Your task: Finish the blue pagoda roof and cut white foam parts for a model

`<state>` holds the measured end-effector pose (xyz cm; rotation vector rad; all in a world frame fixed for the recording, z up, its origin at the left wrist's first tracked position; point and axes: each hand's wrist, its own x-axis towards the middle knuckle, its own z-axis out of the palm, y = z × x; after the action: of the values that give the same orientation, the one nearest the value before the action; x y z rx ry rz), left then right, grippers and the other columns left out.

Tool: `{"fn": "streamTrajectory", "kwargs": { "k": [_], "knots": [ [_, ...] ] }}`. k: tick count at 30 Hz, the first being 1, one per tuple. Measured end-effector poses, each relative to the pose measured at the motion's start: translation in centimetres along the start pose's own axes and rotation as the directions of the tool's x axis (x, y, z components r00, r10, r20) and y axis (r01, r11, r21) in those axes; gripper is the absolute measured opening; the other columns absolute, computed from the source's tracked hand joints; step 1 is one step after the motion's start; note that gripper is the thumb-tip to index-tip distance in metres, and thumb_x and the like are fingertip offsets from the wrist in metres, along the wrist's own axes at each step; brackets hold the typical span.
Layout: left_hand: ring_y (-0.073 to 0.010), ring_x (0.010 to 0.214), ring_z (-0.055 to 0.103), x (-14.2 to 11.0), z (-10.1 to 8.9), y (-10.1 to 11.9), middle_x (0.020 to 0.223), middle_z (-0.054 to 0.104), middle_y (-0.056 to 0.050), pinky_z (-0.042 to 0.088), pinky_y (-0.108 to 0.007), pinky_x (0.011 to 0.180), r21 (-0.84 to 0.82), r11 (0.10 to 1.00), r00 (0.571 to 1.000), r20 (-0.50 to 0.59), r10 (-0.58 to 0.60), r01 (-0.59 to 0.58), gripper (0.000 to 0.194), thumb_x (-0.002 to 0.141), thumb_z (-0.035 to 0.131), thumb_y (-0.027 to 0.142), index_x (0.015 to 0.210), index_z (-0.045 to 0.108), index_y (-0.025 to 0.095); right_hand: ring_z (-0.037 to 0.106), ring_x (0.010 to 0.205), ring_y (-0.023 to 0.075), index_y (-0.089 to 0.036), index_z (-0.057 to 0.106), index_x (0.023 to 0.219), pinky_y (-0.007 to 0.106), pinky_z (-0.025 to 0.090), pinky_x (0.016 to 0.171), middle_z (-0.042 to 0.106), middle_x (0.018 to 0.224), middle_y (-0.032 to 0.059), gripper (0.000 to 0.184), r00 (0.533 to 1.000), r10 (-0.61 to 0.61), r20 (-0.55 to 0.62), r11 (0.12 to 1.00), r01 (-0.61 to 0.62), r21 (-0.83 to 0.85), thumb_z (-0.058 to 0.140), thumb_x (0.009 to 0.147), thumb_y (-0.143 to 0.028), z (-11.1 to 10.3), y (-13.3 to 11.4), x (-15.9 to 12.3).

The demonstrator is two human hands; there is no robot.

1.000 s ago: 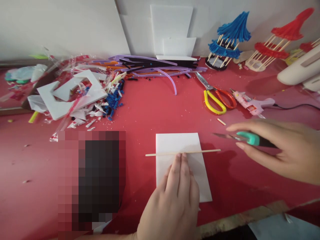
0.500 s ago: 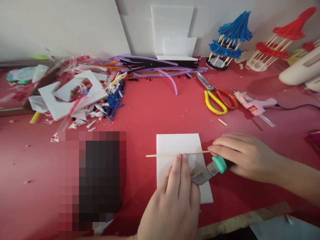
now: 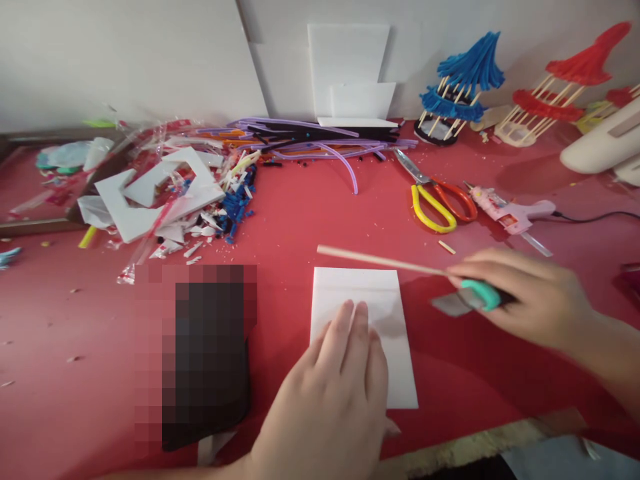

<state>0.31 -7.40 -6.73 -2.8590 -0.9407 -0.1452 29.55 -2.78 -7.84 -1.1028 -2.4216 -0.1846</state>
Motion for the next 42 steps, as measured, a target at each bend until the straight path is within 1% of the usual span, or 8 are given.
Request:
{"fn": "streamTrajectory", "kwargs": {
  "k": [7, 12, 18, 23, 28, 32, 38, 42],
  "knots": [
    [-0.0397, 0.142, 0.039, 1.9, -1.2, -4.9, 0.152, 0.042, -0.022, 0.046, -0.048, 0.108, -0.067, 0.997, 0.973, 0.232, -0.01, 0.026, 0.115, 0.045, 0.088, 0.067, 0.139, 0.054, 0.009, 0.068, 0.073, 0.0183, -0.021, 0.065, 0.083, 0.033, 0.055, 0.076, 0.069, 0.076, 0.0016, 0.007, 0.908, 0.278, -0.315, 0.957, -0.29, 0.008, 0.069, 0.084, -0.016, -0.1, -0.9, 4.7],
    [-0.0413, 0.147, 0.026, 1.9, -0.6, -7.8, 0.161, 0.027, -0.02, 0.042, -0.056, 0.109, -0.151, 0.978, 0.912, 0.403, -0.071, 0.142, 0.109, 0.06, 0.082, 0.065, 0.15, 0.038, 0.022, 0.069, 0.079, 0.0225, -0.024, 0.065, 0.088, 0.037, 0.055, 0.07, 0.072, 0.085, 0.0042, 0.007, 0.915, 0.333, -0.228, 0.943, -0.329, 0.061, 0.068, 0.085, -0.018, 1.5, -0.6, 3.6],
    [-0.0345, 0.111, 0.061, 2.3, -0.4, -7.8, 0.13, 0.059, -0.017, 0.053, -0.049, 0.091, 0.003, 0.976, 0.927, 0.314, -0.206, 0.216, 0.063, 0.087, 0.065, 0.053, 0.139, 0.052, 0.021, 0.069, 0.081, 0.0261, -0.023, 0.064, 0.089, 0.039, 0.055, 0.067, 0.072, 0.084, 0.0068, 0.01, 0.911, 0.326, -0.254, 0.943, -0.334, 0.012, 0.068, 0.084, -0.016, 1.8, 0.2, 2.3],
    [-0.0326, 0.093, 0.063, 2.5, -1.1, -6.8, 0.097, 0.063, -0.013, 0.055, -0.047, 0.08, 0.08, 0.964, 0.888, 0.375, -0.266, 0.255, 0.057, 0.091, 0.059, 0.053, 0.13, 0.059, 0.012, 0.069, 0.08, 0.0261, -0.023, 0.064, 0.089, 0.039, 0.054, 0.068, 0.072, 0.084, 0.0073, 0.007, 0.906, 0.334, -0.26, 0.939, -0.344, 0.005, 0.067, 0.085, -0.017, 1.8, 0.2, 2.5],
    [-0.0322, 0.092, 0.066, 2.1, -1.8, -5.4, 0.1, 0.068, -0.014, 0.057, -0.047, 0.078, 0.01, 0.976, 0.888, 0.413, -0.204, 0.219, 0.055, 0.088, 0.064, 0.054, 0.12, 0.065, 0.009, 0.069, 0.078, 0.0253, -0.024, 0.064, 0.086, 0.039, 0.054, 0.067, 0.072, 0.082, 0.0057, 0.005, 0.9, 0.35, -0.26, 0.933, -0.361, 0.005, 0.067, 0.086, -0.02, 2.0, 0.4, 2.3],
    [-0.0311, 0.087, 0.067, 2.0, -2.2, -4.7, 0.097, 0.07, -0.013, 0.058, -0.045, 0.073, 0.025, 0.976, 0.926, 0.311, -0.214, 0.217, 0.063, 0.08, 0.074, 0.051, 0.126, 0.062, 0.008, 0.07, 0.08, 0.026, -0.025, 0.064, 0.089, 0.039, 0.054, 0.066, 0.072, 0.085, 0.0049, 0.006, 0.911, 0.351, -0.216, 0.933, -0.359, 0.0, 0.067, 0.086, -0.022, 1.9, 0.5, 2.0],
    [-0.0374, 0.127, 0.055, 1.9, -1.3, -5.5, 0.141, 0.057, -0.02, 0.05, -0.051, 0.103, -0.029, 0.994, 0.972, 0.21, -0.1, 0.108, 0.066, 0.078, 0.077, 0.048, 0.128, 0.061, 0.009, 0.07, 0.08, 0.0255, -0.027, 0.064, 0.092, 0.039, 0.055, 0.066, 0.072, 0.087, 0.0041, 0.007, 0.919, 0.361, -0.16, 0.93, -0.368, -0.011, 0.064, 0.088, -0.022, 1.8, 0.0, 2.1],
    [-0.0368, 0.126, 0.056, 1.9, -0.5, -5.4, 0.139, 0.058, -0.021, 0.049, -0.05, 0.105, -0.018, 0.995, 0.963, 0.254, -0.09, 0.098, 0.068, 0.08, 0.075, 0.049, 0.13, 0.06, 0.006, 0.07, 0.079, 0.0243, -0.027, 0.064, 0.093, 0.038, 0.055, 0.068, 0.073, 0.086, 0.0035, 0.009, 0.925, 0.349, -0.149, 0.935, -0.355, -0.013, 0.064, 0.088, -0.021, 1.7, -0.2, 2.2]
  ]
}}
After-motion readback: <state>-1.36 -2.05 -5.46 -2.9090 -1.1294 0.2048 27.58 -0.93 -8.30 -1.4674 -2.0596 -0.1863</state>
